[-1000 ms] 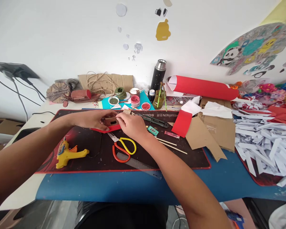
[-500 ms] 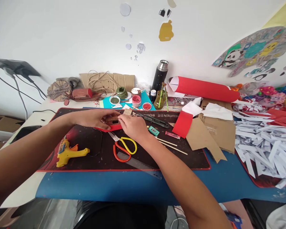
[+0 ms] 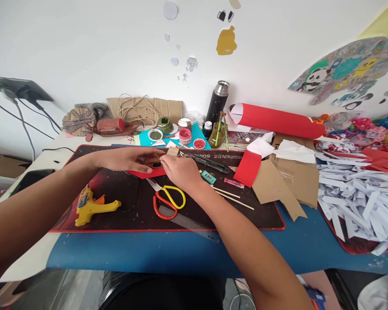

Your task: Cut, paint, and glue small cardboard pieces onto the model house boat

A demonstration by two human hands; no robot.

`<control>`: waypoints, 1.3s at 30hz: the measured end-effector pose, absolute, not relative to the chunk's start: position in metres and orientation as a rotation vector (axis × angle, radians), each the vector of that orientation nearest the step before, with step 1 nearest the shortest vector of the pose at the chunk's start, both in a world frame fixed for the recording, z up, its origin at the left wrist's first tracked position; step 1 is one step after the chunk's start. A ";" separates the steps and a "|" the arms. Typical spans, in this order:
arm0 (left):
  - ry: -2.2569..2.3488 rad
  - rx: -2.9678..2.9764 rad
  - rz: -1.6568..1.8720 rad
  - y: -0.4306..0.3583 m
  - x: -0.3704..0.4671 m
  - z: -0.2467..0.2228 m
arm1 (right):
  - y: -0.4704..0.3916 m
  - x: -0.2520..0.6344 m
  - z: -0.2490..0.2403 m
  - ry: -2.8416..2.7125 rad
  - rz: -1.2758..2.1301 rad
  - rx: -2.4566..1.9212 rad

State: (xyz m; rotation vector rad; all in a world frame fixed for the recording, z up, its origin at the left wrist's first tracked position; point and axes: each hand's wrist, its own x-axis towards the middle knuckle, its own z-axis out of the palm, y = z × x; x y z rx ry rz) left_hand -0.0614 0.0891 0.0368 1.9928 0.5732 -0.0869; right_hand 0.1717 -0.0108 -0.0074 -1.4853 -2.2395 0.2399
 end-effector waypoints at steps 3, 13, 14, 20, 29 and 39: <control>0.596 2.086 -0.082 0.088 -0.062 0.039 | -0.011 0.172 -0.007 -2.236 0.250 -1.472; 0.665 2.218 -0.087 0.085 -0.062 0.040 | -0.012 0.171 -0.008 -2.224 0.260 -1.458; 0.665 2.218 -0.081 0.085 -0.061 0.040 | -0.012 0.170 -0.009 -2.213 0.265 -1.460; 0.611 2.215 -0.047 0.086 -0.061 0.038 | -0.013 0.171 -0.013 -2.101 0.282 -1.446; 0.618 2.220 -0.077 0.086 -0.061 0.039 | -0.016 0.179 -0.017 -2.057 0.285 -1.526; 0.648 2.125 -0.094 0.087 -0.062 0.040 | -0.010 0.173 -0.020 -2.056 0.309 -1.459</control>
